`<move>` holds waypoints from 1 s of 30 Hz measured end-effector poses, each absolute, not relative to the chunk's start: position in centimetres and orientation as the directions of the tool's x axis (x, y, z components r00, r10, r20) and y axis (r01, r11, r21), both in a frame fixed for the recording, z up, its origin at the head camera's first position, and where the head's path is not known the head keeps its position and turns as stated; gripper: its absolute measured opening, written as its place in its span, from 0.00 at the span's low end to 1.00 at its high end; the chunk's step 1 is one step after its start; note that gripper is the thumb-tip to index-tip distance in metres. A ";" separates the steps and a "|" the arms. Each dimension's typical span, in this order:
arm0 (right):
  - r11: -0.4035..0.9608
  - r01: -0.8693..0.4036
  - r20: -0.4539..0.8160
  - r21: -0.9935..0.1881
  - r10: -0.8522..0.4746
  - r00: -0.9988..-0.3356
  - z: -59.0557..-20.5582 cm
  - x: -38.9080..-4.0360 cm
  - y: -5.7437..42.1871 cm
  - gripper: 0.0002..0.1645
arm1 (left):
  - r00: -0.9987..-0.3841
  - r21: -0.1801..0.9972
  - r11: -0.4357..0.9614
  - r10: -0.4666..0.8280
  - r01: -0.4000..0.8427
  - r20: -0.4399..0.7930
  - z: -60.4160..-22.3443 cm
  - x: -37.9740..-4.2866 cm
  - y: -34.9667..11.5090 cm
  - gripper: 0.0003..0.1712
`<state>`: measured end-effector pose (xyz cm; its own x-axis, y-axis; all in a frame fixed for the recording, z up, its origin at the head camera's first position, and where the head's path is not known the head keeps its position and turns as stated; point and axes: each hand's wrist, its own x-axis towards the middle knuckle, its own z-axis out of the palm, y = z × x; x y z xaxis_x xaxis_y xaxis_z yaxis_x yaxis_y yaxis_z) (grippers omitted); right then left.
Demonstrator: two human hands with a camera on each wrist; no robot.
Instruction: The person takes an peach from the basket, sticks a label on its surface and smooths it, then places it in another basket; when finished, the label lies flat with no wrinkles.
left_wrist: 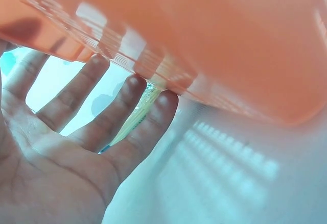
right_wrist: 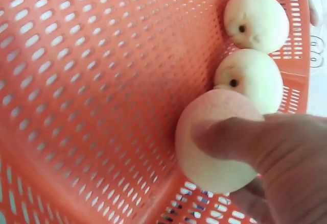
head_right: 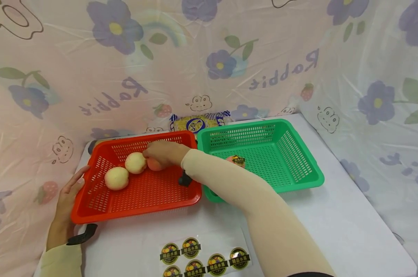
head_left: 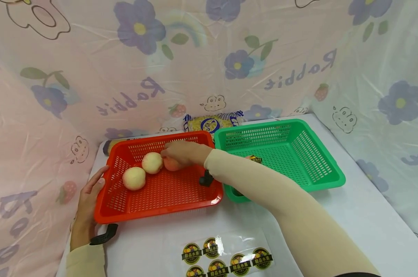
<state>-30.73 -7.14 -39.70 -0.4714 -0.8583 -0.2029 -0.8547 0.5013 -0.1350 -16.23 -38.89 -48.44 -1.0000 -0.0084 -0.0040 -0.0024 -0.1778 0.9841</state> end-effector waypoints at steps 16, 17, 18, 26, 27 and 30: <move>0.304 -0.754 0.087 -0.583 -0.898 -0.430 -36.5 -23.3 -1.0 0.35 | -1.000 0.982 -0.187 -0.001 -0.006 -0.006 -48.6 -16.2 -38.8 0.30; 0.275 -0.737 0.129 -0.618 -0.889 -0.439 -36.3 -22.3 0.0 0.34 | -1.000 0.981 -0.194 0.005 -0.010 -0.009 -48.6 -16.2 -38.7 0.30; 0.244 -0.719 0.165 -0.651 -0.879 -0.447 -36.2 -21.4 1.1 0.34 | -1.000 0.980 -0.200 0.009 -0.015 -0.013 -48.6 -16.1 -38.7 0.30; 0.158 -0.620 0.275 -0.768 -0.793 -0.543 -37.6 -13.5 9.6 0.35 | -1.000 0.979 -0.204 0.002 -0.024 -0.024 -48.3 -16.1 -38.8 0.30; 0.163 -0.599 0.270 -0.784 -0.779 -0.565 -38.0 -12.6 10.4 0.35 | -1.000 0.978 -0.208 0.003 -0.020 -0.020 -48.2 -16.2 -38.8 0.30; 0.152 -0.527 0.259 -0.836 -0.737 -0.624 -39.7 -10.3 12.3 0.35 | -1.000 0.979 -0.204 -0.001 -0.007 -0.007 -48.2 -16.2 -38.7 0.30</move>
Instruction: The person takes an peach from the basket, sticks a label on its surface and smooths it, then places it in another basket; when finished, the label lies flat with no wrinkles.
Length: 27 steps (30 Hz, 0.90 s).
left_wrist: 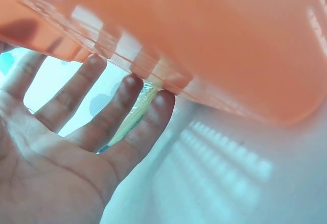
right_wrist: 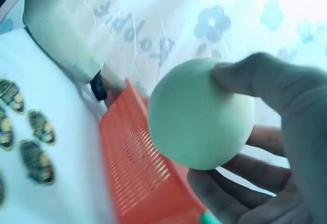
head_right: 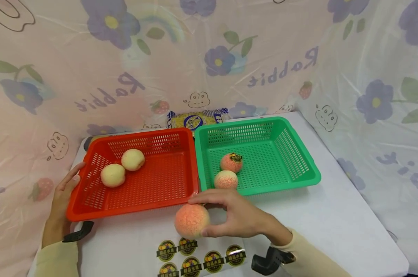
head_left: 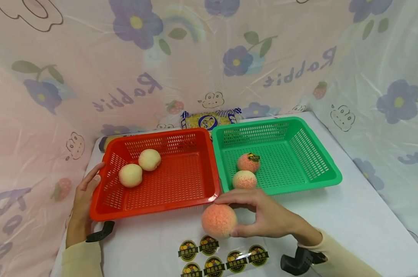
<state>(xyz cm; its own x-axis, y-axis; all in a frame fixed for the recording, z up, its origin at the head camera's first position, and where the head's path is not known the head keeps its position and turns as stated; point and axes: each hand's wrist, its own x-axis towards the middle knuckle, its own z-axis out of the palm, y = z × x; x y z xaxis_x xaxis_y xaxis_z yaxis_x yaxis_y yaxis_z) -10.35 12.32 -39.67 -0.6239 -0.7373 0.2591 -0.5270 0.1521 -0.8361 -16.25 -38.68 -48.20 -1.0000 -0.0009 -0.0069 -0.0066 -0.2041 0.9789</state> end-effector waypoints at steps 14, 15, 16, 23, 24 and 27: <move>0.123 -0.280 0.166 -0.952 -0.560 -0.811 -48.1 -7.2 13.5 0.34 | -1.000 0.972 -0.235 0.015 -0.004 0.000 -48.2 -16.3 -38.7 0.30; 0.139 -0.261 0.146 -0.955 -0.546 -0.825 -48.6 -7.4 13.3 0.35 | -1.000 0.973 -0.232 0.015 0.000 0.004 -48.2 -16.3 -38.7 0.30; 0.151 -0.251 0.134 -0.956 -0.537 -0.833 -49.0 -7.6 13.2 0.35 | -1.000 0.973 -0.231 0.015 0.004 0.007 -48.2 -16.3 -38.7 0.30; 0.324 -0.319 0.122 -0.890 -0.506 -0.854 -50.4 -8.7 12.7 0.35 | -1.000 0.970 -0.243 0.025 -0.007 -0.001 -48.3 -16.3 -38.6 0.30; 0.346 -0.331 0.126 -0.878 -0.500 -0.857 -50.4 -8.8 12.7 0.35 | -1.000 0.967 -0.254 0.027 -0.011 -0.004 -48.3 -16.3 -38.6 0.30; 0.351 -0.360 0.156 -0.864 -0.494 -0.855 -50.7 -8.9 12.9 0.34 | -0.999 0.958 -0.285 0.036 -0.009 0.002 -48.3 -16.2 -38.7 0.30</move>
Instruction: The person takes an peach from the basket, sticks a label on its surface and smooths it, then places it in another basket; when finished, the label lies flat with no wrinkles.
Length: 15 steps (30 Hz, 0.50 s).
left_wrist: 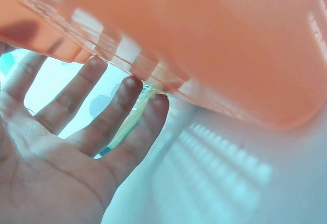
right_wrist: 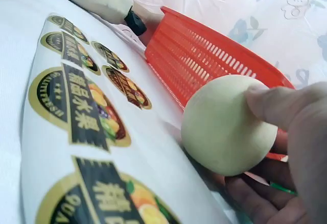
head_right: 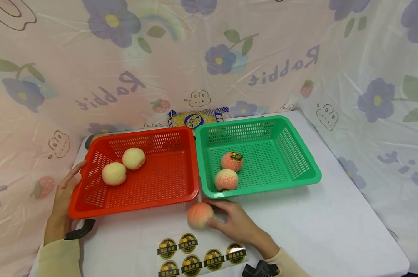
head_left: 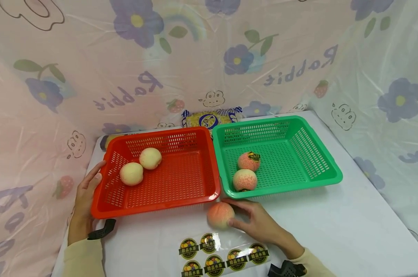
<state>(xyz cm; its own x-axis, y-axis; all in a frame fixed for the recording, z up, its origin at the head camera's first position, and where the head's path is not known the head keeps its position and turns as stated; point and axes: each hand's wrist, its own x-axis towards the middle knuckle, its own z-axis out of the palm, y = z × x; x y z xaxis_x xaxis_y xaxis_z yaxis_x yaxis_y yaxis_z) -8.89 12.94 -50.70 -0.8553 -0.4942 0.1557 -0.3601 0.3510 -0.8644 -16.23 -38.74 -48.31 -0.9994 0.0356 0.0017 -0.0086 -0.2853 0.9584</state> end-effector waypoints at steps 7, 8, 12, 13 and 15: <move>0.200 -0.295 0.153 -0.934 -0.523 -0.838 -51.6 -9.1 13.1 0.35 | -0.999 0.964 -0.265 0.030 0.028 0.038 -48.4 -16.2 -38.8 0.29; 0.216 -0.303 0.152 -0.928 -0.523 -0.839 -51.6 -9.2 13.2 0.35 | -0.999 0.965 -0.262 0.028 0.026 0.034 -48.4 -16.3 -38.8 0.29; 0.280 -0.328 0.153 -0.902 -0.504 -0.850 -51.3 -9.1 13.4 0.35 | -1.000 0.976 -0.217 -0.006 -0.003 -0.004 -48.4 -16.3 -39.0 0.29; 0.290 -0.331 0.155 -0.898 -0.496 -0.855 -51.2 -9.0 13.4 0.35 | -1.000 0.980 -0.197 -0.018 -0.017 -0.021 -48.4 -16.2 -39.1 0.30; 0.297 -0.339 0.166 -0.893 -0.481 -0.861 -51.1 -8.9 13.6 0.35 | -0.997 0.989 -0.144 -0.051 -0.045 -0.053 -48.1 -16.1 -39.4 0.30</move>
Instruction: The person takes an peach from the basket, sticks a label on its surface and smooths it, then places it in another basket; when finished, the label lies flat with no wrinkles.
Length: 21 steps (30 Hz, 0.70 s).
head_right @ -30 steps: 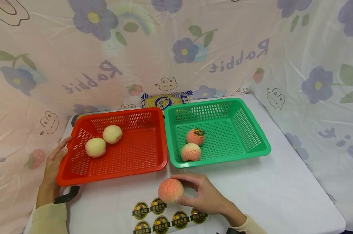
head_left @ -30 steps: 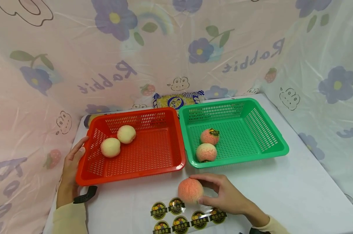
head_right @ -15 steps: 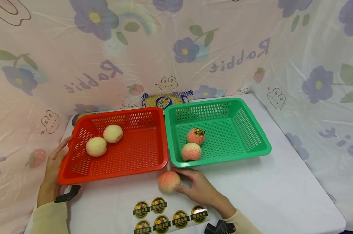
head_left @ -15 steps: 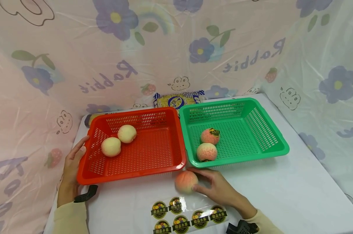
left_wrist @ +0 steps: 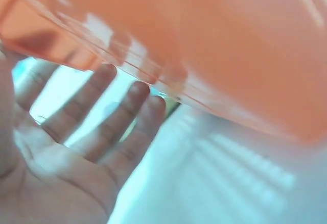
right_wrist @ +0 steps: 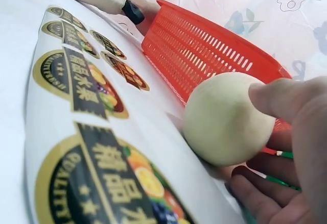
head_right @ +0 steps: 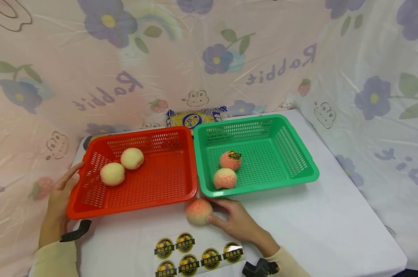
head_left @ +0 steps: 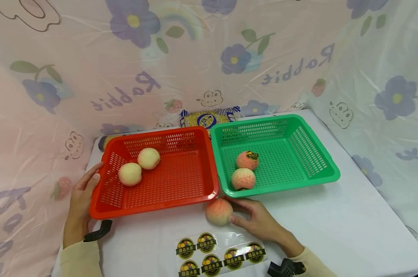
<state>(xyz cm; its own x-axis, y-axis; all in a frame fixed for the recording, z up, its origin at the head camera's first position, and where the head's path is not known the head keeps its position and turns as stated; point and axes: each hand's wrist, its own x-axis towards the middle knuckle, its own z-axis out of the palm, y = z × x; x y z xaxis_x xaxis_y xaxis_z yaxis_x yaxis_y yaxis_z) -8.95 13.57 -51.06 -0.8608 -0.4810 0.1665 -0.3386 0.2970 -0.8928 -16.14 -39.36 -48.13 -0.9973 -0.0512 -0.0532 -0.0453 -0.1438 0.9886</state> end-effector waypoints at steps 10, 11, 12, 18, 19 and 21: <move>0.407 -0.522 0.380 -0.750 -0.381 -0.843 -49.2 -6.9 14.6 0.25 | -0.923 0.988 0.111 -0.359 0.106 0.139 -43.3 -11.7 -38.1 0.24; 0.397 -0.539 0.398 -0.743 -0.386 -0.832 -49.0 -6.6 14.5 0.25 | -0.897 0.980 0.148 -0.403 0.129 0.179 -42.5 -11.0 -37.3 0.22; 0.379 -0.556 0.414 -0.740 -0.396 -0.820 -48.8 -6.3 14.4 0.24 | -0.870 0.967 0.212 -0.440 0.139 0.221 -41.9 -10.2 -36.4 0.20; 0.243 -0.686 0.506 -0.686 -0.519 -0.689 -48.5 -5.3 12.3 0.24 | -0.876 0.818 0.512 -0.229 0.261 0.424 -39.8 -5.6 -29.9 0.18; 0.221 -0.701 0.511 -0.678 -0.544 -0.665 -48.6 -5.1 11.9 0.24 | -0.894 0.794 0.516 -0.112 0.322 0.435 -39.9 -4.9 -28.9 0.20; 0.187 -0.713 0.501 -0.676 -0.593 -0.630 -48.9 -4.8 11.0 0.23 | -0.889 0.761 0.465 0.162 0.452 0.429 -40.7 -3.7 -27.0 0.24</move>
